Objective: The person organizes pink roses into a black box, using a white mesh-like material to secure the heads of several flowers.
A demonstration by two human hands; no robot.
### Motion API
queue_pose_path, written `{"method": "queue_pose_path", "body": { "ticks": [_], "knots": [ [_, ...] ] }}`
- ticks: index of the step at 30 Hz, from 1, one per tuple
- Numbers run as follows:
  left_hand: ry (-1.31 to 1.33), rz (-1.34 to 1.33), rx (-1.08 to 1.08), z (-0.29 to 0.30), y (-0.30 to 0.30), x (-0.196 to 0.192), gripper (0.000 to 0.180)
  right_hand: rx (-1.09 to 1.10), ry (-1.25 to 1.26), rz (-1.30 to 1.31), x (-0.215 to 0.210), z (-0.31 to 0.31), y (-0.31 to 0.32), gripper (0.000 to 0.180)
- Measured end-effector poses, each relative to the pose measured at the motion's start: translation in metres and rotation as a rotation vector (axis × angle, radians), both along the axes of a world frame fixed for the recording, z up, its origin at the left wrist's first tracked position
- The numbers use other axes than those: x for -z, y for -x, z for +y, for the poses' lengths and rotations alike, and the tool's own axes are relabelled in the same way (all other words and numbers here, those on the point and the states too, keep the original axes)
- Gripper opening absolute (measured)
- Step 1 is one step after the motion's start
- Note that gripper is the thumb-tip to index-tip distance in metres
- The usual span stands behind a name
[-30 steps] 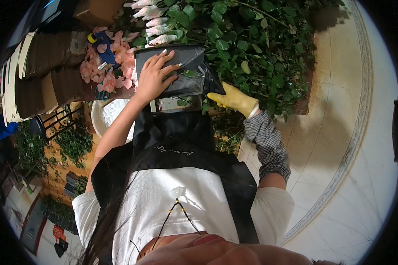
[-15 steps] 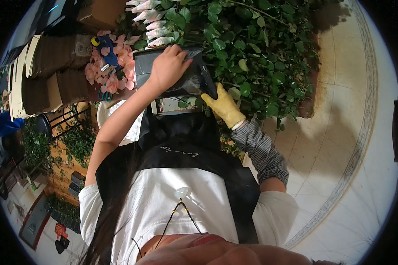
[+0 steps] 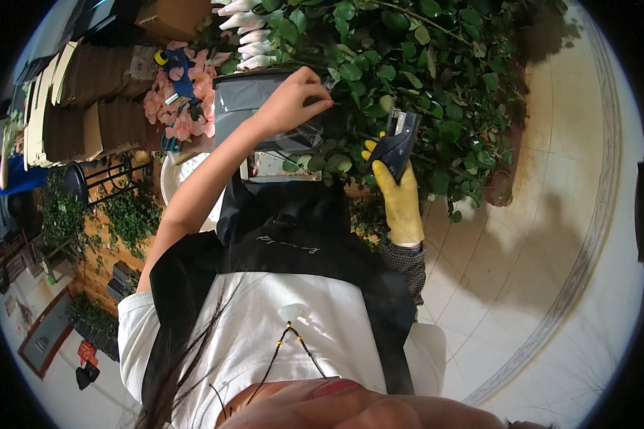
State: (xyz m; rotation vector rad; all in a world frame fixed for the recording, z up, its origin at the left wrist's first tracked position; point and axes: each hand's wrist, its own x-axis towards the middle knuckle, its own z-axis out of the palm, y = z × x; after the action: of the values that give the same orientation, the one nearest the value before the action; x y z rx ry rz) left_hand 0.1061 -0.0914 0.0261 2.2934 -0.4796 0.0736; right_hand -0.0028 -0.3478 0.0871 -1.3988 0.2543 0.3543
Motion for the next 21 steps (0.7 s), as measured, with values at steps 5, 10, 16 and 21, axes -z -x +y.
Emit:
{"method": "queue_pose_path", "body": {
  "ticks": [5, 10, 16, 21],
  "knots": [
    [-0.438, 0.081, -0.215, -0.022, -0.014, 0.001, 0.036, -0.077, -0.012, -0.022, 0.007, 0.02, -0.01, 0.043],
    [-0.448, 0.086, -0.265, -0.038, -0.014, 0.022, 0.022, -0.087, 0.006, -0.055, 0.01, 0.036, -0.018, 0.046],
    [0.341, 0.086, -0.161, 0.052, 0.054, -0.034, 0.014, -0.198, 0.073, -0.149, -0.008, 0.053, -0.016, 0.053],
    [0.71, 0.605, -0.275, 0.137, 0.152, -0.041, 0.045, -0.57, 0.503, -0.188, -0.02, 0.131, 0.012, 0.04]
  ]
}}
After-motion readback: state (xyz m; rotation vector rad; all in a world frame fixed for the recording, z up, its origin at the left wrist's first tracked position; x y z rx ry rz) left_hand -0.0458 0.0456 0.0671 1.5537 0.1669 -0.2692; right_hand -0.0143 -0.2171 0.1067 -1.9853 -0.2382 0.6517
